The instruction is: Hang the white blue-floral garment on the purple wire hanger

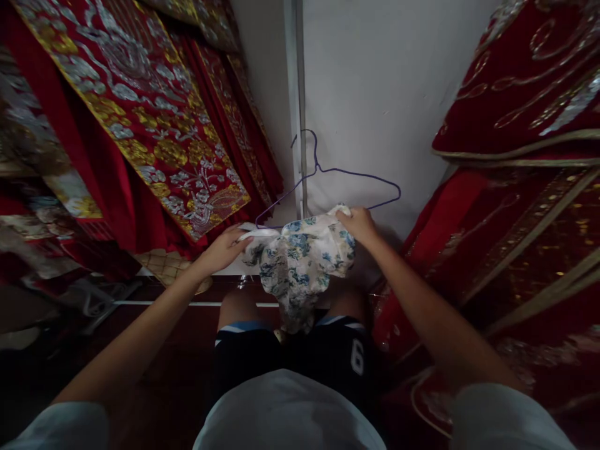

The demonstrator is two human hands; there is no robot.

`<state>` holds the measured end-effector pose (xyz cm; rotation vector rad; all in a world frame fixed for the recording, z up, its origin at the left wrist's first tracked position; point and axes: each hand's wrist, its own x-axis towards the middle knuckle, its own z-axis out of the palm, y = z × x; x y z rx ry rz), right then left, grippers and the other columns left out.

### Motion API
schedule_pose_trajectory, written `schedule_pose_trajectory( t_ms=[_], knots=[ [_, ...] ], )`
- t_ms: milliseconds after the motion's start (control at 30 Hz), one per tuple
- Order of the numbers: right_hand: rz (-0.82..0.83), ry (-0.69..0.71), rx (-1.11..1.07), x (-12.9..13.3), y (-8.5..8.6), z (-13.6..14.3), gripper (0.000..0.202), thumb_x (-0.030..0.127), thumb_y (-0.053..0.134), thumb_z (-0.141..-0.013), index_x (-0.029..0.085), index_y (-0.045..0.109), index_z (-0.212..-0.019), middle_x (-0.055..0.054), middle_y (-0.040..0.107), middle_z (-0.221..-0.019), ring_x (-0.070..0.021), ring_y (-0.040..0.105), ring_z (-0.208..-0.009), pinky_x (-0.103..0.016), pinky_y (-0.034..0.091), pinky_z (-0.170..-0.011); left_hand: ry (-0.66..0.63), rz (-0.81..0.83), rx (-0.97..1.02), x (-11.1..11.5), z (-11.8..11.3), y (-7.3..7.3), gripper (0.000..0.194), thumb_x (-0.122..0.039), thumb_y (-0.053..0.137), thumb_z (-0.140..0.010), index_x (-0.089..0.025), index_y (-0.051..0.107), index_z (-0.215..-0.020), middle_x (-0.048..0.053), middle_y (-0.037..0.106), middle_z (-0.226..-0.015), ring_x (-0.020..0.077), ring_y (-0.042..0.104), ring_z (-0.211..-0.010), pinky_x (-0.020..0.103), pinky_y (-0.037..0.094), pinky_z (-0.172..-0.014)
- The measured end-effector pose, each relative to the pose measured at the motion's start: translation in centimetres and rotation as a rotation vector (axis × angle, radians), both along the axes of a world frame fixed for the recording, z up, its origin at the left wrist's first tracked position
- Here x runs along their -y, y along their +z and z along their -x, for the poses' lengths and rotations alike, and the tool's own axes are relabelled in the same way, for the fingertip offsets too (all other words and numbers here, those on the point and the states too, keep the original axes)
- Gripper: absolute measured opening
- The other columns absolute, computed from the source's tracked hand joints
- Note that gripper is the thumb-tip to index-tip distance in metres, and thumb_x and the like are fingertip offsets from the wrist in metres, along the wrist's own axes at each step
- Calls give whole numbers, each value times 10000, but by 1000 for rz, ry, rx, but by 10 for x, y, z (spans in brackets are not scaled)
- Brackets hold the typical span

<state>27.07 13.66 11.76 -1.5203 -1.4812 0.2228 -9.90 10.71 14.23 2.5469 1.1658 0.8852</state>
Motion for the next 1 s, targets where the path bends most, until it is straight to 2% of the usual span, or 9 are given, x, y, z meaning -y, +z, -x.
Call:
schedule_pose_trajectory(
  t_ms=[167,333,467,567,633,733,800,900,1000],
  knots=[
    [87,132,-123,22,9,2,418,562,582,-680,186,488,-521,25,394,-476,-109,373,-480,-244,254,-440,-8,-63,112,-18,-34,25,294,-389,513,-877,-159,586,-709,39,594,-777,177,551,-759,303,433,-752],
    [115,154,-181,32,2,16,452,591,606,-685,186,492,-519,33,401,-456,-104,379,-460,-237,276,-435,-20,-149,35,-27,-74,52,117,-257,646,-746,-166,612,-810,1,606,-732,159,546,-686,268,397,-668],
    [139,202,-162,37,2,26,463,605,589,-721,159,584,-597,11,490,-501,-133,456,-500,-250,348,-477,71,-260,62,-27,-96,63,261,-249,640,-770,-195,612,-1023,31,676,-909,205,616,-822,288,415,-719],
    [53,328,-119,52,9,30,397,536,651,-725,142,673,-771,-26,629,-684,-164,554,-634,-265,430,-593,120,-317,113,-32,-96,64,334,-316,545,-881,-198,560,-1194,50,685,-981,210,629,-876,294,430,-763],
    [-54,381,-109,67,14,28,419,431,729,-682,162,681,-1000,-26,659,-812,-166,577,-707,-267,448,-656,126,-354,98,-36,-90,64,287,-326,457,-941,-192,601,-1150,64,683,-1013,210,628,-919,295,432,-801],
    [-141,406,-159,84,20,12,749,303,768,-626,206,518,-1326,26,608,-741,-138,531,-607,-250,422,-588,177,-411,14,-39,-77,67,309,-356,407,-967,-189,660,-1027,81,663,-1008,225,614,-935,307,433,-801],
    [-182,343,-201,86,22,-6,872,284,758,-622,207,412,-1418,53,565,-670,-133,494,-545,-250,403,-544,221,-442,-33,-37,-72,71,318,-372,410,-964,-189,669,-993,90,631,-991,225,602,-888,311,435,-751],
    [-189,153,-188,79,27,-36,781,344,748,-618,164,513,-1340,36,579,-646,-148,504,-543,-279,422,-552,233,-470,-73,-32,-71,79,302,-359,421,-955,-183,667,-964,96,592,-997,218,585,-855,306,431,-703],
    [-108,144,-168,74,33,-56,475,419,747,-593,148,709,-981,-26,643,-670,-190,575,-607,-324,459,-609,239,-460,-75,-31,-68,84,292,-345,419,-949,-176,657,-955,97,580,-1012,218,577,-860,306,436,-718]
  ],
)
